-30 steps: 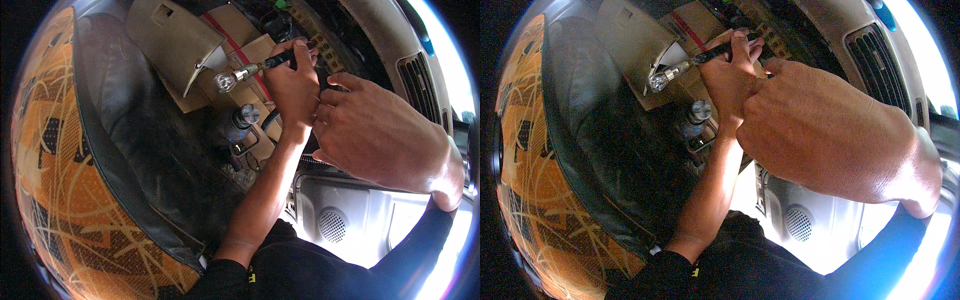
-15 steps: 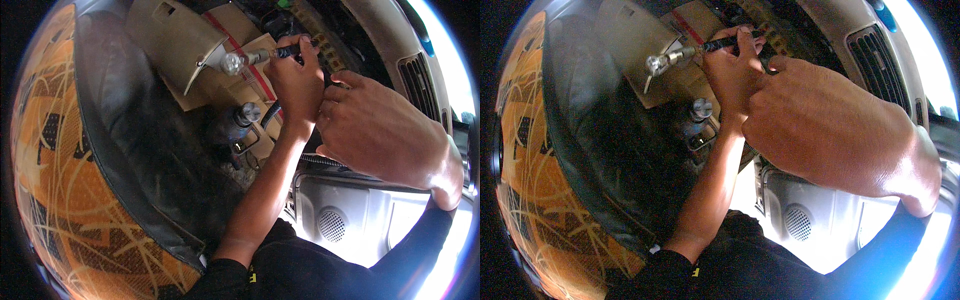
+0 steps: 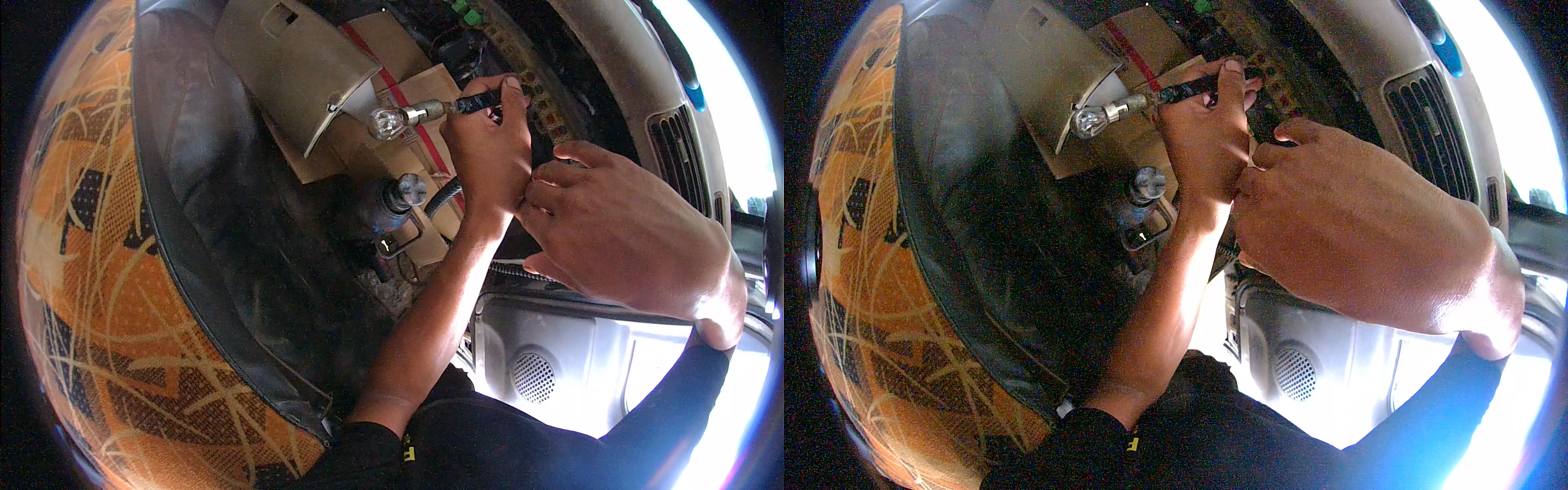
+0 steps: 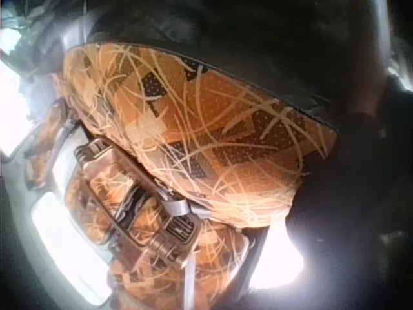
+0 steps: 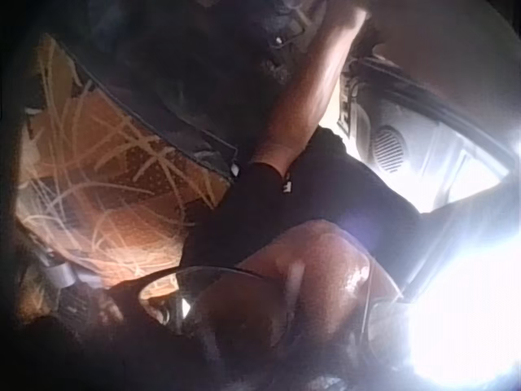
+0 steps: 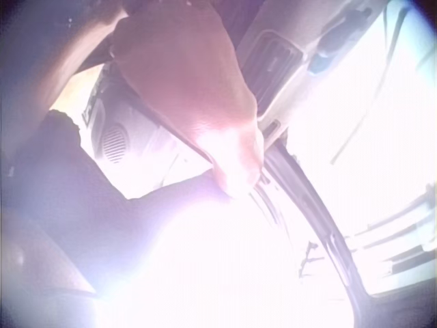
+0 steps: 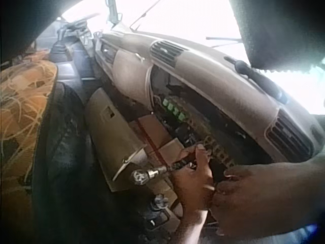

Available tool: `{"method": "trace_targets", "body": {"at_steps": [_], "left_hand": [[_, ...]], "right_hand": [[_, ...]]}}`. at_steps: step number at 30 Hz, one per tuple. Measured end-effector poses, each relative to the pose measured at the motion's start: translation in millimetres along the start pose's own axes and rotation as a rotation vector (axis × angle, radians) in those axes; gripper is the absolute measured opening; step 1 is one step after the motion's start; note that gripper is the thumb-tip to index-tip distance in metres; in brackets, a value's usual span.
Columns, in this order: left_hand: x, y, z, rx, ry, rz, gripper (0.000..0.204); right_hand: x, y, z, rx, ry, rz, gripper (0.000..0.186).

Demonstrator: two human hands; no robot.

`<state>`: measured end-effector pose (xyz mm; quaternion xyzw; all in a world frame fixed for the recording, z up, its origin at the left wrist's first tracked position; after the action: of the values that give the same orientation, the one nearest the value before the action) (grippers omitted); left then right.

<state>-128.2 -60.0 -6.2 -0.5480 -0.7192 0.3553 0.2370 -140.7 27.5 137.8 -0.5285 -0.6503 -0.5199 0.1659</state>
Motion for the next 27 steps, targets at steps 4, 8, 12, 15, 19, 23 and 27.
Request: {"method": "trace_targets", "body": {"at_steps": [4,8,12,15,19,23,27], "left_hand": [[-1.8,-2.3,6.5,-0.019,-0.032,-0.051,0.024],[-1.9,0.7,7.7,-0.036,-0.034,-0.071,0.025],[-0.3,0.2,7.4,-0.048,-0.04,-0.073,0.024],[1.1,-1.1,2.6,-0.054,0.012,0.003,0.024],[1.1,-0.1,0.9,-0.03,-0.02,-0.012,0.024],[3.2,-3.5,-11.7,-0.239,-0.128,0.005,0.026],[-4.9,-1.2,-23.1,-0.496,-0.375,0.021,0.024]], "right_hand": [[-0.8,22.2,13.4,0.039,-0.134,-0.012,0.051],[-2.3,16.9,5.8,0.012,-0.076,-0.014,0.05],[-1.5,21.2,7.1,-0.015,-0.075,-0.018,0.048],[-1.1,30.7,14.1,-0.006,-0.127,-0.01,0.047],[-4.3,34.0,19.6,0.045,-0.18,0.001,0.046],[-3.8,24.6,16.2,0.041,-0.177,-0.003,0.046],[-7.0,20.7,10.9,0.041,-0.138,0.001,0.048]]}}
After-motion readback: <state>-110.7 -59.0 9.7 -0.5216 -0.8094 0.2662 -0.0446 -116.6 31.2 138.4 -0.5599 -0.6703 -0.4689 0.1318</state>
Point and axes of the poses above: each hand's wrist, its own x-axis away from the middle knuckle, its own y-axis out of the back of the hand, z = x × y, the point moved 4 cm from there along -x, towards the middle knuckle, and after that the axes turned 4 degrees about x, right-handed, at the moved point
